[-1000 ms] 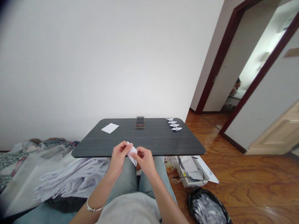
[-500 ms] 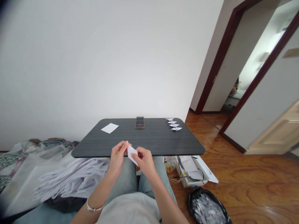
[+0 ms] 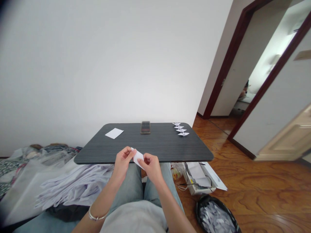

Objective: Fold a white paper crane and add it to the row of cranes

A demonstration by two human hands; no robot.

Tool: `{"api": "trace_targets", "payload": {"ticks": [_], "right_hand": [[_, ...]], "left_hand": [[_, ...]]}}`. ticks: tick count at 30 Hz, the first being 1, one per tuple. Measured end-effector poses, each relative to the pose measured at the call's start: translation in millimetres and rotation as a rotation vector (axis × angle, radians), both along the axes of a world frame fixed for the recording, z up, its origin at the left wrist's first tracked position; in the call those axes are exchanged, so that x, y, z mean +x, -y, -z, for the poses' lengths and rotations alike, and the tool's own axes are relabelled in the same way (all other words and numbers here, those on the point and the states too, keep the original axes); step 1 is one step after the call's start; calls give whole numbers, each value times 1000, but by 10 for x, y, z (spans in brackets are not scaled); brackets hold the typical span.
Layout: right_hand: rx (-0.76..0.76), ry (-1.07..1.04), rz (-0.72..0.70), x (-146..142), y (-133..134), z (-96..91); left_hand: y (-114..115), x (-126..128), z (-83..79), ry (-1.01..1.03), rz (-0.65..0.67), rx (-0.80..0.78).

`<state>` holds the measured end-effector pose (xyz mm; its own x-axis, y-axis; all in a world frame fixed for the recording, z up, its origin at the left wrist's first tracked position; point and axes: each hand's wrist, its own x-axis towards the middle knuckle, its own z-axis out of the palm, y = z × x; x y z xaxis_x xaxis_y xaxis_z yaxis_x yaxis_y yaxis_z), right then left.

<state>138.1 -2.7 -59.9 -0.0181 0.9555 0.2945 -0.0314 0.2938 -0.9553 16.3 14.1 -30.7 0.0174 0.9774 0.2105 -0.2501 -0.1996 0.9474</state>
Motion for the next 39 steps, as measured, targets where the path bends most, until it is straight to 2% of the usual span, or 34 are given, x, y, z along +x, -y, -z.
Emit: {"api": "trace_targets", "payload": {"ticks": [7, 20, 30, 32, 35, 39], "right_hand": [[-6, 13, 10, 8, -3, -13], [-6, 57, 0, 16, 20, -12], [-36, 11, -3, 22, 15, 14], [-33, -8, -4, 26, 4, 32], [-19, -32, 3, 31, -11, 45], [-6, -40, 4, 25, -10, 30]], "left_hand": [[7, -32, -7, -11, 93, -50], [-13, -42, -18, 31, -104, 49], [-52, -129, 19, 70, -225, 92], [-49, -129, 34, 78, -192, 84], [-34, -97, 53, 59, -72, 55], [-11, -45, 64, 58, -37, 22]]}}
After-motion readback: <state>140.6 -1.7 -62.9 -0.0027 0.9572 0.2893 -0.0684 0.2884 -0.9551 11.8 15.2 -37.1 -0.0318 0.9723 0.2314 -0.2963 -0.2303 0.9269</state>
